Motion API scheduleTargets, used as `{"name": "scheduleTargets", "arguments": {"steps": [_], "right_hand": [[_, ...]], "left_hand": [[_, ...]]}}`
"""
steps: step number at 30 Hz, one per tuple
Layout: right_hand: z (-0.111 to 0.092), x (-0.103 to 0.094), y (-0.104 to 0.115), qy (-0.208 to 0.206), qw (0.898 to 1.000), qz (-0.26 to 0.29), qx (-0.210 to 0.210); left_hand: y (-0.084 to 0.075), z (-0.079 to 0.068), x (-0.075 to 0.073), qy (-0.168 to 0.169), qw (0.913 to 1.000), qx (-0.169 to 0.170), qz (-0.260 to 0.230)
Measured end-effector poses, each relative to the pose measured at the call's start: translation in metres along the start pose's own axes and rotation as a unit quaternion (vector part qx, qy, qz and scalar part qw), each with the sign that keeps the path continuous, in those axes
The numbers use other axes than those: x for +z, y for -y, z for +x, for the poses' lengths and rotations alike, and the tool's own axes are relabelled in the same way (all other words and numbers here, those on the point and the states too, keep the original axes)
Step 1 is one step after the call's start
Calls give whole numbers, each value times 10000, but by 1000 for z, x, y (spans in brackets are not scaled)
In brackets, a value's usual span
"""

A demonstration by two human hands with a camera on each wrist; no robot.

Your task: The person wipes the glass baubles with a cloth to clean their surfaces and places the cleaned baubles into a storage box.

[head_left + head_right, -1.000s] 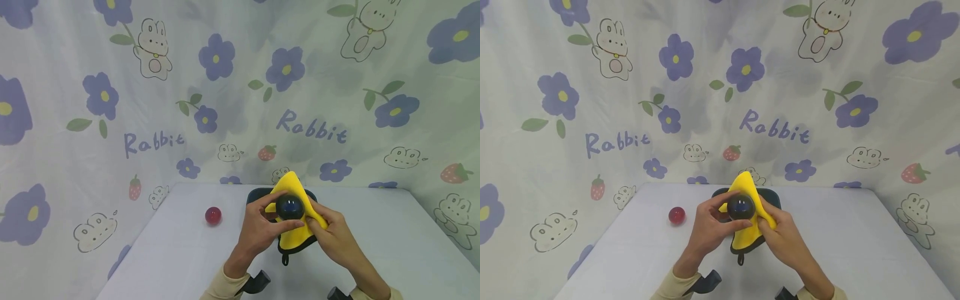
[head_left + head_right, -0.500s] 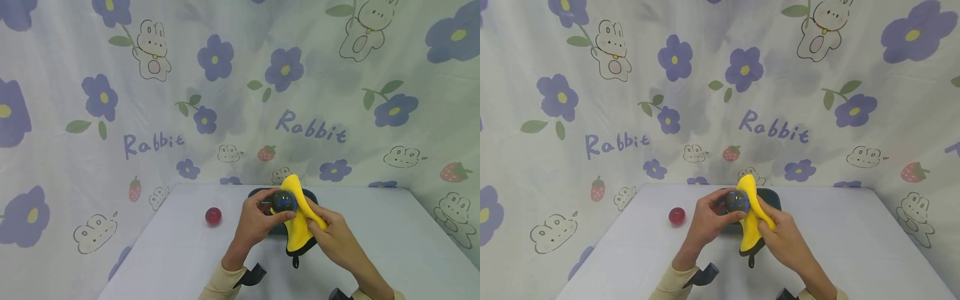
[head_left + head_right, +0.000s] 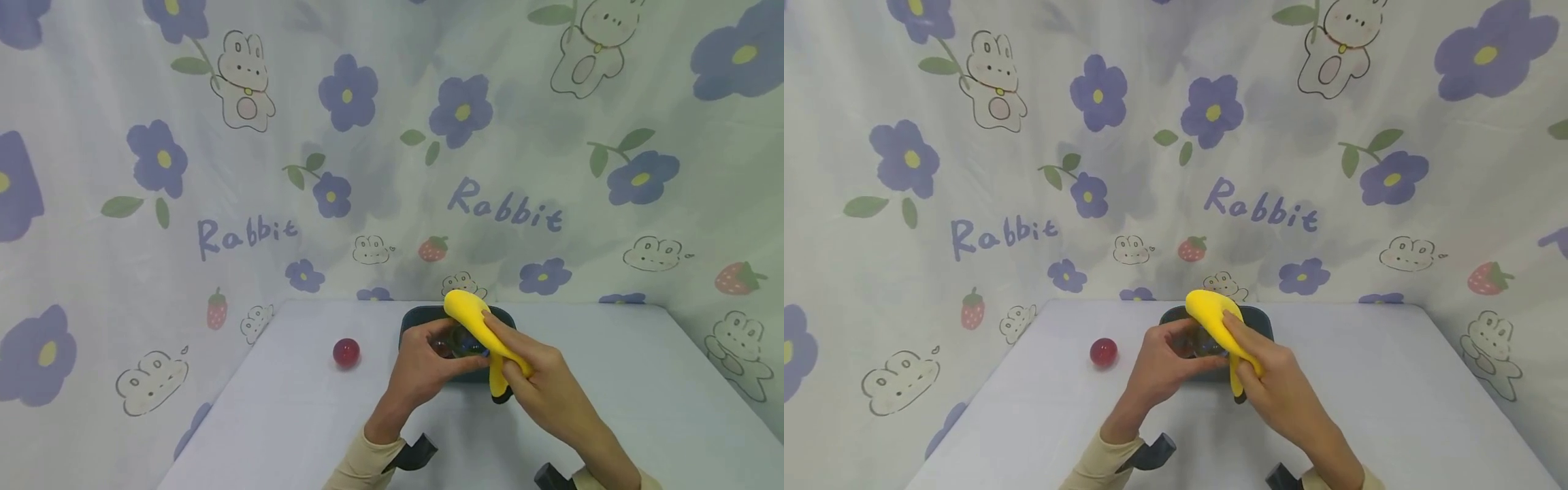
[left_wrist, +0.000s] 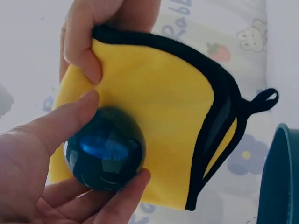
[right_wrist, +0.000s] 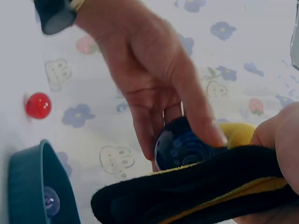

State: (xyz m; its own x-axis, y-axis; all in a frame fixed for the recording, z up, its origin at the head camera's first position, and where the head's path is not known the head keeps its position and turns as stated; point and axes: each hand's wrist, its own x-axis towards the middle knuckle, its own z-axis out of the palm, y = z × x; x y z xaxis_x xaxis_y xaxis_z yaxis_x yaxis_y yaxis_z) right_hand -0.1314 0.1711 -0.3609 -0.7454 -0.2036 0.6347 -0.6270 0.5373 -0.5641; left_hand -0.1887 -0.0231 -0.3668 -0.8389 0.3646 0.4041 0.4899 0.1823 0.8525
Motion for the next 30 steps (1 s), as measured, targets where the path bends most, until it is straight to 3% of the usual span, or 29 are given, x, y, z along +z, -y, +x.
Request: {"name": "scheduleTargets", "arguments": {"steps": [6,13,17,22,30], "right_hand": [[3,-1,-9,198,9996,-190,-37],[5,-5,-25,566,9949,754,350],[5,-6,-32,596,9905,1112,540],[7,-3,-34,745,9806,1475,1053],[10,-1,-35,1008,9645,1609,1837]], "left_hand": [[-3,-3,3,164,9998,112,1],[-11,-6,5,201,9987,392,257],[-12,-6,5,210,9986,475,112],[-9,-5,4,76,9990,354,-247],[2,3,4,-72,9983,40,-578]]}}
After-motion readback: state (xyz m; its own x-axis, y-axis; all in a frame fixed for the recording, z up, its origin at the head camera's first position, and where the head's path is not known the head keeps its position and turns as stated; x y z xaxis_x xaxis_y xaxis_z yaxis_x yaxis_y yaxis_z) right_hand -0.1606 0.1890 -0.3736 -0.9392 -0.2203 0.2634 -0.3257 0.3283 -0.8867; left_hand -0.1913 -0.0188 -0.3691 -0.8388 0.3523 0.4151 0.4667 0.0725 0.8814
